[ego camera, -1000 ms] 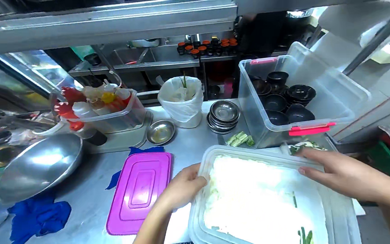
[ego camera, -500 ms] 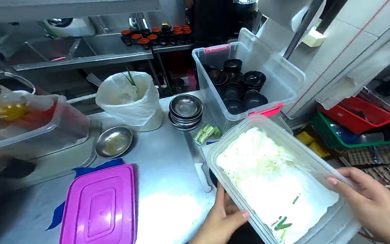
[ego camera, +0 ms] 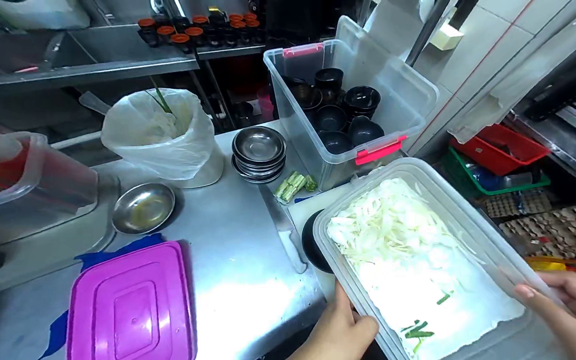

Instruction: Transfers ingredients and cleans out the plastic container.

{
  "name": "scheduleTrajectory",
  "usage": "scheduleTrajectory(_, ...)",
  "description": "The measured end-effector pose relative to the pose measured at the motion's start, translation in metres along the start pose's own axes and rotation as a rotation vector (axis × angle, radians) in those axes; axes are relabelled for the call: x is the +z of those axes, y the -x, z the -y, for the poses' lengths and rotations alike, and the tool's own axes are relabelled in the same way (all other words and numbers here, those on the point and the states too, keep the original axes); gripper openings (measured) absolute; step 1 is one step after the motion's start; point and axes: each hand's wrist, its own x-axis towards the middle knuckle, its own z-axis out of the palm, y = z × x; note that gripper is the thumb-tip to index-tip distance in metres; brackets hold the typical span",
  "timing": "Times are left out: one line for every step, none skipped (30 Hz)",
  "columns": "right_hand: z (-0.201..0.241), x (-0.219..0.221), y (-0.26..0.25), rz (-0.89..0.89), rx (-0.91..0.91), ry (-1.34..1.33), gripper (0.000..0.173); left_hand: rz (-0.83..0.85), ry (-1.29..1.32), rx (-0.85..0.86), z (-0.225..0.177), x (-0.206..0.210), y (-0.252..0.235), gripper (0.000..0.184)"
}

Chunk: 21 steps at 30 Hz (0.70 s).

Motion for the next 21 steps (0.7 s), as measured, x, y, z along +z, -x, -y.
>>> scheduleTrajectory(-0.004, 0.005, 0.002, 0.004, 0.044, 0.013, 0.019, 0.013, -0.006, -0.067, -0.001, 0.000, -0.003, 0.088)
scheduleTrajectory(-0.008, 0.008, 0.005, 0.009, 0.089, 0.029, 0.021, 0.028, -0.006, -0.136, 0.000, 0.001, -0.007, 0.087)
scheduleTrajectory(-0.010, 0.010, 0.006, 0.017, 0.124, 0.040, 0.022, 0.047, -0.004, -0.183, 0.001, 0.001, -0.012, 0.087)
scheduleTrajectory(-0.012, 0.010, 0.008, 0.022, 0.149, 0.045, 0.022, 0.064, 0.003, -0.207, 0.002, 0.000, -0.015, 0.087)
scheduleTrajectory(-0.012, 0.008, 0.011, 0.024, 0.169, 0.047, 0.022, 0.085, 0.005, -0.217, 0.004, 0.000, -0.016, 0.087)
scheduleTrajectory(-0.012, 0.006, 0.016, 0.020, 0.178, 0.044, 0.021, 0.107, 0.003, -0.216, 0.005, -0.001, -0.015, 0.087)
scheduleTrajectory(-0.011, 0.004, 0.021, 0.005, 0.168, 0.036, 0.020, 0.125, 0.006, -0.205, 0.005, 0.000, -0.015, 0.087)
scheduleTrajectory(-0.009, 0.002, 0.026, -0.015, 0.145, 0.025, 0.019, 0.140, 0.010, -0.185, 0.003, 0.000, -0.013, 0.086)
scheduleTrajectory(-0.006, -0.001, 0.032, -0.040, 0.113, 0.021, 0.018, 0.147, 0.011, -0.166, 0.001, 0.001, -0.010, 0.085)
scheduleTrajectory(-0.001, -0.004, 0.039, -0.068, 0.073, 0.021, 0.017, 0.145, 0.010, -0.143, 0.000, 0.002, -0.006, 0.085)
scheduleTrajectory(0.004, -0.009, 0.046, -0.094, 0.027, 0.024, 0.017, 0.136, 0.004, -0.122, -0.002, 0.004, -0.002, 0.084)
scheduleTrajectory(0.009, -0.013, 0.052, -0.104, -0.021, 0.032, 0.019, 0.128, 0.000, -0.104, -0.003, 0.007, 0.002, 0.083)
scheduleTrajectory(0.012, -0.017, 0.058, -0.105, -0.054, 0.047, 0.021, 0.128, 0.007, -0.091, -0.003, 0.010, 0.005, 0.082)
scheduleTrajectory(0.015, -0.017, 0.060, -0.099, -0.053, 0.080, 0.022, 0.136, 0.028, -0.090, -0.002, 0.011, 0.005, 0.081)
scheduleTrajectory(0.015, -0.015, 0.060, -0.086, -0.013, 0.129, 0.023, 0.143, 0.053, -0.118, 0.000, 0.012, 0.002, 0.074)
scheduleTrajectory(0.013, -0.013, 0.058, -0.055, 0.046, 0.182, 0.025, 0.153, 0.083, -0.155, 0.004, 0.012, -0.003, 0.064)
scheduleTrajectory(0.009, -0.011, 0.057, -0.021, 0.099, 0.218, 0.027, 0.164, 0.112, -0.188, 0.008, 0.012, -0.007, 0.058)
scheduleTrajectory(0.006, -0.010, 0.055, 0.003, 0.131, 0.237, 0.028, 0.174, 0.128, -0.206, 0.011, 0.011, -0.012, 0.054)
scheduleTrajectory(0.004, -0.010, 0.052, 0.012, 0.144, 0.242, 0.029, 0.180, 0.144, -0.211, 0.014, 0.011, -0.016, 0.053)
scheduleTrajectory(0.004, -0.010, 0.052, 0.010, 0.148, 0.241, 0.029, 0.184, 0.159, -0.209, 0.016, 0.011, -0.017, 0.052)
scheduleTrajectory(0.004, -0.010, 0.053, 0.002, 0.150, 0.236, 0.028, 0.185, 0.173, -0.204, 0.018, 0.012, -0.017, 0.052)
